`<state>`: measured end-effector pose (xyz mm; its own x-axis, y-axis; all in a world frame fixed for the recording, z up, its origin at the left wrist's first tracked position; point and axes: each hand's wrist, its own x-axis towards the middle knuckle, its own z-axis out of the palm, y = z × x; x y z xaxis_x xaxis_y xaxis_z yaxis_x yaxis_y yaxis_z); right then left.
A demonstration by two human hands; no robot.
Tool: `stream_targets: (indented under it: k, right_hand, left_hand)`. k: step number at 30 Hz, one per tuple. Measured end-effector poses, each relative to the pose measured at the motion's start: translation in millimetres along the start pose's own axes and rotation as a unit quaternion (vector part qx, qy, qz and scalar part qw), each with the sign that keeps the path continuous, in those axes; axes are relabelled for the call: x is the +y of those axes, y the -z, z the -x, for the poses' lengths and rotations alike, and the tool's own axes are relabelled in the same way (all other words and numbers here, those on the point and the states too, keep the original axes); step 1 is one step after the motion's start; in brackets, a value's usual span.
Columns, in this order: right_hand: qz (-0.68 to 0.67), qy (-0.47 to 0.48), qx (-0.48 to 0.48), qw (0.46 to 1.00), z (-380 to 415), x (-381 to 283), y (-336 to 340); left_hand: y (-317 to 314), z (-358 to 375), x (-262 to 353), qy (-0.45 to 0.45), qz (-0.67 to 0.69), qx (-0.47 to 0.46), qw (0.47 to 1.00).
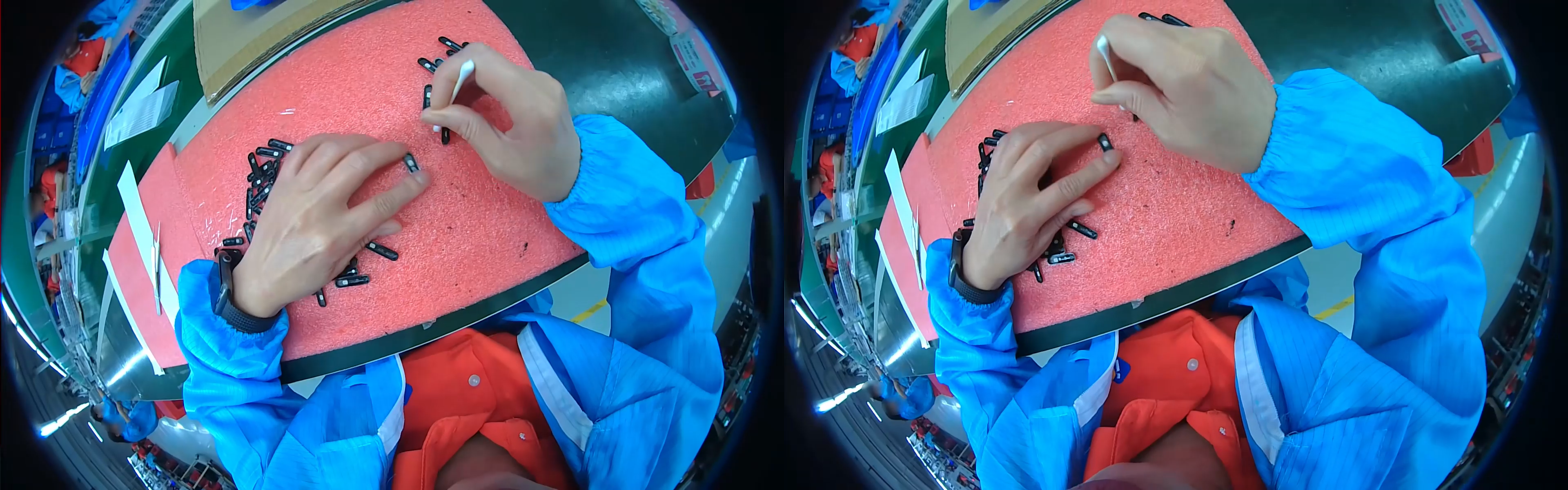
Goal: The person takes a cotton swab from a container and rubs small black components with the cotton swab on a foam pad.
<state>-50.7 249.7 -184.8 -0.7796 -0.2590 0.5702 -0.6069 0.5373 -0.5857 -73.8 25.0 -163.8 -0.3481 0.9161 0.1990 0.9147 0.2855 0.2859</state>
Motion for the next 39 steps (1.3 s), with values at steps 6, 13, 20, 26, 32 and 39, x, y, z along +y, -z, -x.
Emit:
stream_targets:
  k: [6, 13, 20, 26, 32, 39]
  right_hand:
    - [-0.104, -0.028, -0.034, 0.994, -1, 2, -4]
    - [-0.107, -0.02, -0.116, 0.987, -1, 5, -6]
    - [-0.043, 0.05, -0.081, 0.994, -1, 3, -6]
    - [-0.061, 0.064, -0.063, 0.994, 3, -5, -4]
    - [-0.034, 0.067, -0.064, 0.995, 3, -9, -1]
    - [0.025, 0.043, 0.002, 0.999, -2, -7, 1]
  left_hand:
    - [-4, -2, 4, -0.004, -0.012, 0.014, 1.0]
    - [-3, -1, 4, 0.013, -0.006, -0.004, 1.0]
    - [-3, -1, 4, 0.014, -0.006, -0.007, 1.0]
    - [-2, -2, 7, 0.017, -0.016, -0.006, 1.0]
    - [16, 1, 1, 0.024, 0.019, 0.029, 0.999]
    - [34, 25, -22, 0.158, -0.052, 0.083, 0.983]
